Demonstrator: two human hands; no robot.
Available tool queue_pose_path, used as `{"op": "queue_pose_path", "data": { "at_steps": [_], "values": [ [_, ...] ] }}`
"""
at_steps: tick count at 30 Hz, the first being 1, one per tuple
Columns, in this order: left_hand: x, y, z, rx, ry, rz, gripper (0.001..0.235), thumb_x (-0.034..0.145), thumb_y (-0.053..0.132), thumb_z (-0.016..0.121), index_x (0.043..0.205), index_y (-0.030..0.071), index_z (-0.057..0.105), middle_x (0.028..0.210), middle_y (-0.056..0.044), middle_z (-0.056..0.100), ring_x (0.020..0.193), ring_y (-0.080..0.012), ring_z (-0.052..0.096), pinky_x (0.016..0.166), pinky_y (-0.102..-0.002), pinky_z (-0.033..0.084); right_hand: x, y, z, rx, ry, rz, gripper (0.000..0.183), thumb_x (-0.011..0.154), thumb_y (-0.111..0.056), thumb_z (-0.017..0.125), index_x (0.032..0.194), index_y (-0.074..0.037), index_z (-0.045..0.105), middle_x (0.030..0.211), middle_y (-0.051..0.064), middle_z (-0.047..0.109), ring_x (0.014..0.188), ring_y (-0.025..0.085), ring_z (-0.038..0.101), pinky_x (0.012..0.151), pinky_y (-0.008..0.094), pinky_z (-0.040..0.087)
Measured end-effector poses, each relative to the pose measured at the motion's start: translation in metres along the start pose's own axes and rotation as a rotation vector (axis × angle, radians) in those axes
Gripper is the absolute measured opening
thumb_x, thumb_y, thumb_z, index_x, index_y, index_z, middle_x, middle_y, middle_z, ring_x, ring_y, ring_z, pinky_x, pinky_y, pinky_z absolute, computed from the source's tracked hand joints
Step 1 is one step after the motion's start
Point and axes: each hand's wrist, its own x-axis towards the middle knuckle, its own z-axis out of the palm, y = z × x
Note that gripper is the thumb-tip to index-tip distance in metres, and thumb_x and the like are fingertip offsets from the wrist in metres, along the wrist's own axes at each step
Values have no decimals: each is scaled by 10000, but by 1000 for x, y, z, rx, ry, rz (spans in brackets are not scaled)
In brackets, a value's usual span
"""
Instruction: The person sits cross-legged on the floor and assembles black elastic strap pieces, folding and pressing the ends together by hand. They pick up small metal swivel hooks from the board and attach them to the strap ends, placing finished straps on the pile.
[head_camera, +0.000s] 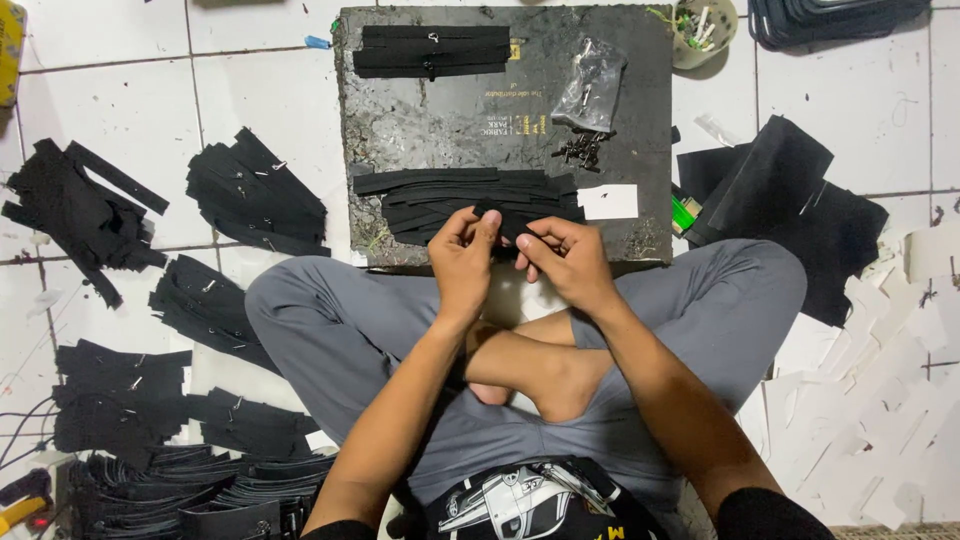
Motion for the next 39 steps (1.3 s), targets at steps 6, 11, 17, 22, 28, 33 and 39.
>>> {"op": "queue_pose_path", "data": {
  "at_steps": [6, 11, 17, 22, 28, 33, 39],
  "values": [
    [1, 13, -1, -41, -1, -34, 137, 1016, 191, 687, 1041, 63, 730, 695, -76, 739, 679, -110, 691, 668, -254, 538, -2, -3, 2, 102, -12, -1, 219, 995, -117, 628, 1078, 77, 689, 701, 198, 700, 545, 199, 703, 552, 314, 572],
    [4, -2, -3, -49, -17, -35, 110, 1012, 176, 688, 1028, 72, 719, 717, -41, 709, 683, -109, 671, 653, -257, 530, -2, -2, -2, 129, 0, 16, 260, 1001, -151, 600, 1093, 74, 694, 697, 207, 696, 548, 215, 712, 553, 316, 572],
    [-2, 2, 5, 50, -62, 21, 152, 950, 235, 784, 868, 114, 742, 643, -11, 681, 651, -55, 597, 562, -236, 474, 0, 4, -8, 117, 42, 46, 246, 974, -123, 638, 1089, 86, 696, 664, 198, 678, 513, 203, 694, 511, 291, 551],
    [-2, -1, 2, 58, -23, 33, 208, 950, 233, 784, 796, 109, 721, 579, 13, 618, 611, -40, 522, 540, -222, 431, -1, 11, -7, 78, 43, 40, 231, 945, -107, 685, 1079, 81, 703, 659, 192, 681, 504, 184, 684, 487, 274, 527],
    [0, -4, 0, -19, 5, 21, 258, 989, 150, 728, 772, 63, 620, 577, -23, 617, 659, -96, 671, 588, -214, 493, 0, 12, -5, 21, 34, 44, 197, 965, -111, 691, 1050, 65, 716, 663, 184, 698, 520, 176, 690, 503, 260, 530],
    [-2, -8, 5, -41, -21, 2, 271, 999, 134, 710, 762, 66, 598, 583, -50, 665, 652, -146, 734, 593, -234, 523, 1, 20, -11, -19, 46, 41, 192, 954, -118, 721, 1039, 54, 711, 670, 174, 706, 520, 158, 684, 502, 246, 535],
    [1, -16, 1, -232, -23, -130, 207, 1042, 137, 628, 898, 29, 525, 720, -225, 713, 669, -294, 756, 617, -384, 653, 3, 17, -10, 5, 39, 3, 145, 954, -75, 693, 1012, 57, 704, 653, 171, 695, 541, 173, 702, 514, 262, 565]
  ]
}}
